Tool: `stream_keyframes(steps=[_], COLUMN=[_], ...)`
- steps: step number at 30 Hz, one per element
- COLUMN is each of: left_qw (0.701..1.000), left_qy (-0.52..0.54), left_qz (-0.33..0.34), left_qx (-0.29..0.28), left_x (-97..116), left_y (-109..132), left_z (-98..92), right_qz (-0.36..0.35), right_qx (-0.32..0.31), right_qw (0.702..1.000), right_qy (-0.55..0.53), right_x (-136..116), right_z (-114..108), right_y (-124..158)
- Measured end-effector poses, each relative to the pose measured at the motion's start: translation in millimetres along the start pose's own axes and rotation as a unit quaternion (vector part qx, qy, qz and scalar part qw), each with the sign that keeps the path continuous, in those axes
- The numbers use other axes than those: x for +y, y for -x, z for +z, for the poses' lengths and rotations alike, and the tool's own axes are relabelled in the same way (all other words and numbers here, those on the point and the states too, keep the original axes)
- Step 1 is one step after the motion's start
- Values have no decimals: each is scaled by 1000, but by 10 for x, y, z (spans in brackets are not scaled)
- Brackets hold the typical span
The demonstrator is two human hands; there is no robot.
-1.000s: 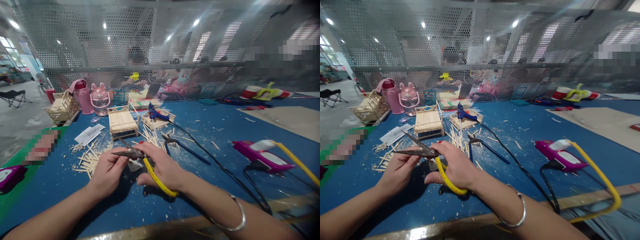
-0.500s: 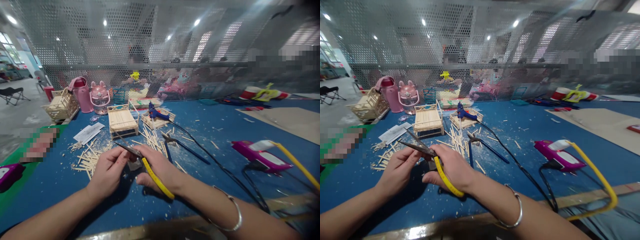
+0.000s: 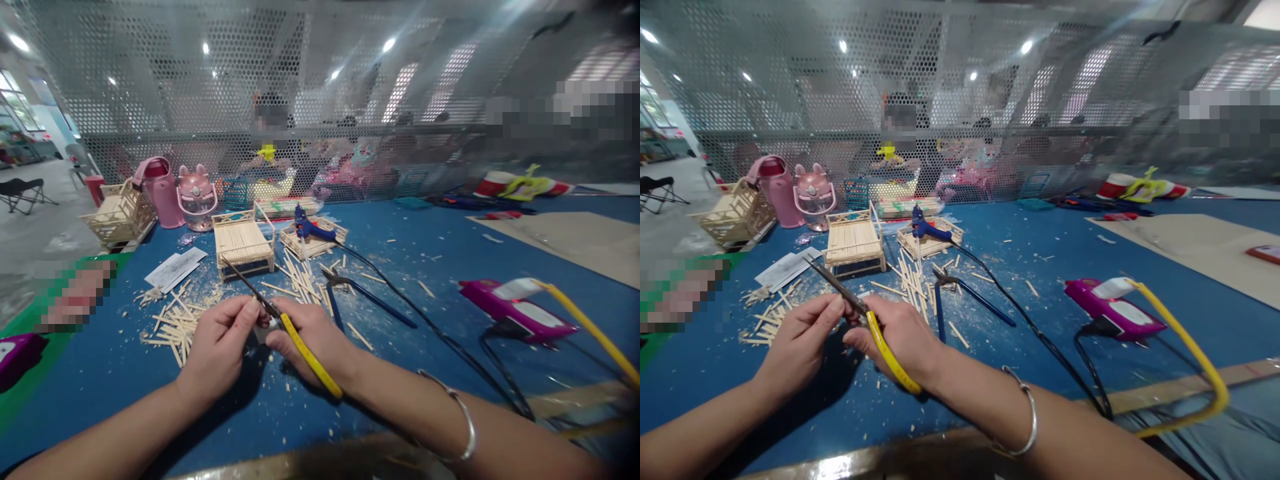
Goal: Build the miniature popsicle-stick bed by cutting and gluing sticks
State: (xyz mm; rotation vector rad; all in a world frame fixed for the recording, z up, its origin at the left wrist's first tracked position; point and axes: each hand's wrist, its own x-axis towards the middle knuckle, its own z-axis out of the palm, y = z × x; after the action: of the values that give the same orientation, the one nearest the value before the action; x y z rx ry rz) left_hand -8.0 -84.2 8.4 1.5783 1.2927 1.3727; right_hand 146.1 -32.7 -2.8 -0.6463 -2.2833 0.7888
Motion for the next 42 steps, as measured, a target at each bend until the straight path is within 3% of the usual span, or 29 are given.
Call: stream_keyframes(steps=[5,13,19,29,37,42], left_qw=[1000,999,997,975,981,974], left_qy=[-13,4,13,181,144,176], left_qz=[-2,21,45,-20,-11,-24], left_qx=[-8,-24,-68,-129,-132,-140], left_x=[-29,-136,-144,-198,-221,-225], left_y=[-31,-25,-32,-1,15,28], left_z=[-55,-91,-123,-122,-113,-95], right_qz=[27,19,-28,-67,-73,-91], right_qx=[-1,-88,-44,-37,3,23], right_qw=[1000,996,999,997,997,995], right_qy=[12,-21,14,13,14,17], right_x=[-14,-66,-52,-55,-29,-10], right_z=[-165,-209,-146,-121,-90,-83], right_y=[-53,-29,-18,-19,-9,-5])
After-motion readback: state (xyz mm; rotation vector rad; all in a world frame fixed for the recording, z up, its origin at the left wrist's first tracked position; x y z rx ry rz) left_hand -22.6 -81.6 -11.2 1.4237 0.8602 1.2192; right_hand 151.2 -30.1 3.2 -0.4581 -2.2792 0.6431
